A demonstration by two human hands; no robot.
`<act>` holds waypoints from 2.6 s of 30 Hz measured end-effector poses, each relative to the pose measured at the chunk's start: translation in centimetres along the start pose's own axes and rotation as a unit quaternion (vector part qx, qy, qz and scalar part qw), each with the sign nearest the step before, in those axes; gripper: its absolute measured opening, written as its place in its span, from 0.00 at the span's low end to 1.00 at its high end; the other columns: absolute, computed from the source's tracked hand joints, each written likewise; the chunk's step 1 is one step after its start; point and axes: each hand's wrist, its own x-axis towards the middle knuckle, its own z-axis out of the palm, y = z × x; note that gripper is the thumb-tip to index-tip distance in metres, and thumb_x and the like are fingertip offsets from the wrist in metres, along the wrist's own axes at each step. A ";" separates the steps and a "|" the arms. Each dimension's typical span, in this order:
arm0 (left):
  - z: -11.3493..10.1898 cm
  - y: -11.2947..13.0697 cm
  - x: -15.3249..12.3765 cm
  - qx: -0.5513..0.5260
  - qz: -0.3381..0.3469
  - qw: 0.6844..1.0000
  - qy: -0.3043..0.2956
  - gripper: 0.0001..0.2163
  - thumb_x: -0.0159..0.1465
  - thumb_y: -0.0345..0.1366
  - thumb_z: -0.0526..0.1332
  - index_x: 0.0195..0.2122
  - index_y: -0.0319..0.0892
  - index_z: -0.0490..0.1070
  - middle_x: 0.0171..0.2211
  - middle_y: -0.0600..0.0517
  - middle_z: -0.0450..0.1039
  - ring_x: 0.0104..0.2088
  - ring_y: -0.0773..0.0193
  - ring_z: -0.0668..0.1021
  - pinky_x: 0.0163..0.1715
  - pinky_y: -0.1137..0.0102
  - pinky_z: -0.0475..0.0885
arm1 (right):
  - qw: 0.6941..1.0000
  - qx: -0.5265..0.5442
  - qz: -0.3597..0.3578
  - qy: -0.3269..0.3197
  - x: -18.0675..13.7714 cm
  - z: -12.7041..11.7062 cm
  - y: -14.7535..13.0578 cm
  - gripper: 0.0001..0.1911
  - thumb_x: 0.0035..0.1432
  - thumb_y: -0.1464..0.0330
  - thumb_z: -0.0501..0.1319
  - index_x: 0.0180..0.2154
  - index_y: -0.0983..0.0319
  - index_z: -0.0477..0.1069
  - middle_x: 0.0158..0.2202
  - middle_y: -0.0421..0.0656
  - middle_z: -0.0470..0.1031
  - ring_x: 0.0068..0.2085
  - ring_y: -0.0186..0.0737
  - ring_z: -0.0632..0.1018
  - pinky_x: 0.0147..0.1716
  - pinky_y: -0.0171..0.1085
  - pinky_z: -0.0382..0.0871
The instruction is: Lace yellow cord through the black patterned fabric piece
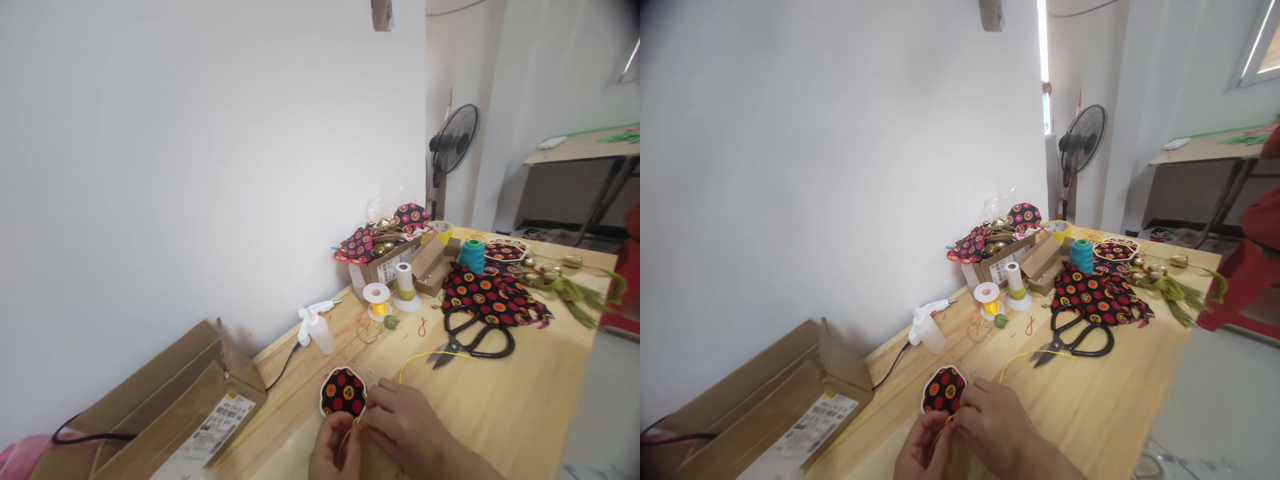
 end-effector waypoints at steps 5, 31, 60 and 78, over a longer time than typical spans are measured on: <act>-0.1 0.2 -0.1 0.000 0.021 1.000 -0.016 0.14 0.43 0.36 0.65 0.31 0.41 0.65 0.18 0.55 0.71 0.21 0.67 0.74 0.19 0.80 0.67 | 0.999 0.022 0.011 -0.026 -0.1 -0.4 -0.2 0.06 0.51 0.73 0.53 0.26 0.59 0.67 0.27 0.38 0.69 0.29 0.32 0.66 0.25 0.31 0.54; -0.6 1.5 -0.6 0.055 0.029 0.997 -0.048 0.12 0.50 0.38 0.59 0.36 0.41 0.67 0.25 0.51 0.74 0.27 0.64 0.75 0.27 0.74 0.69 | 0.975 0.158 0.141 -0.074 0.0 -0.1 -1.1 0.11 0.54 0.68 0.50 0.31 0.58 0.71 0.28 0.41 0.69 0.31 0.34 0.70 0.29 0.30 0.61; -0.9 0.4 -0.4 0.087 0.035 0.991 -0.094 0.10 0.50 0.33 0.57 0.34 0.41 0.69 0.25 0.49 0.75 0.27 0.63 0.76 0.28 0.74 0.70 | 0.918 0.256 0.293 -0.074 -0.7 1.8 0.0 0.09 0.47 0.67 0.55 0.24 0.64 0.71 0.20 0.39 0.68 0.21 0.32 0.66 0.20 0.29 0.58; -0.9 1.2 -0.5 0.065 -0.021 0.993 -0.091 0.08 0.48 0.32 0.59 0.31 0.39 0.69 0.24 0.49 0.74 0.27 0.63 0.75 0.27 0.74 0.69 | 0.938 0.315 0.128 -0.067 -5.3 2.0 3.2 0.06 0.46 0.66 0.53 0.22 0.61 0.57 0.22 0.40 0.62 0.23 0.34 0.65 0.21 0.31 0.59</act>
